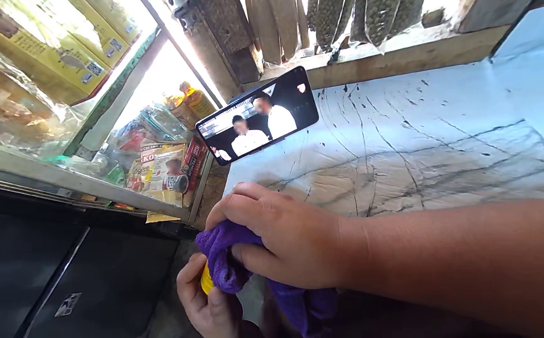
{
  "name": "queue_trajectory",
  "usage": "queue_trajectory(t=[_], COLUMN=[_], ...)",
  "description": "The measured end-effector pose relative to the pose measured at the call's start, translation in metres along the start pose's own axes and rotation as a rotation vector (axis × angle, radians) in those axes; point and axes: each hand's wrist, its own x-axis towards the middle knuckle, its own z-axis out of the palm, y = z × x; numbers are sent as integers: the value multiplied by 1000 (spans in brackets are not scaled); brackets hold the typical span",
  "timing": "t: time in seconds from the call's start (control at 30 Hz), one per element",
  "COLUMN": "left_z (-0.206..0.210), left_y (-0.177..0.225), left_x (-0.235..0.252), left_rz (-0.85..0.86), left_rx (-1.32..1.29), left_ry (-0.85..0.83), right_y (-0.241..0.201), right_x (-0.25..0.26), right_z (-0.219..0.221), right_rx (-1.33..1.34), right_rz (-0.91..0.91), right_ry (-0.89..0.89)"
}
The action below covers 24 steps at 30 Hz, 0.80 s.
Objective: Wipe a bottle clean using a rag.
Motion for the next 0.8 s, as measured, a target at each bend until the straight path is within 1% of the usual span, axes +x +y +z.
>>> queue_trajectory(t=[0.1,0.17,0.3,0.47,0.63,0.8], left_z=[-5,-7,-8,-9,-7,-6], left_y=[-4,-6,-9,-11,-12,-12], left_x=[2,3,4,3,2,3], left_rz=[229,293,291,301,265,253], left_rx=[240,286,263,258,226,220], left_ry=[-16,-19,-25,-22,14,10], right_y=[-1,0,3,2,2,3], right_x=[1,2,2,2,3,3], right_z=[-2,-3,-1,-3,-3,-2], right_rx=[14,34,52,47,52,48], right_rz=[42,55,36,42,47,44], right_ry=[-6,-3,21,-15,-37,-42])
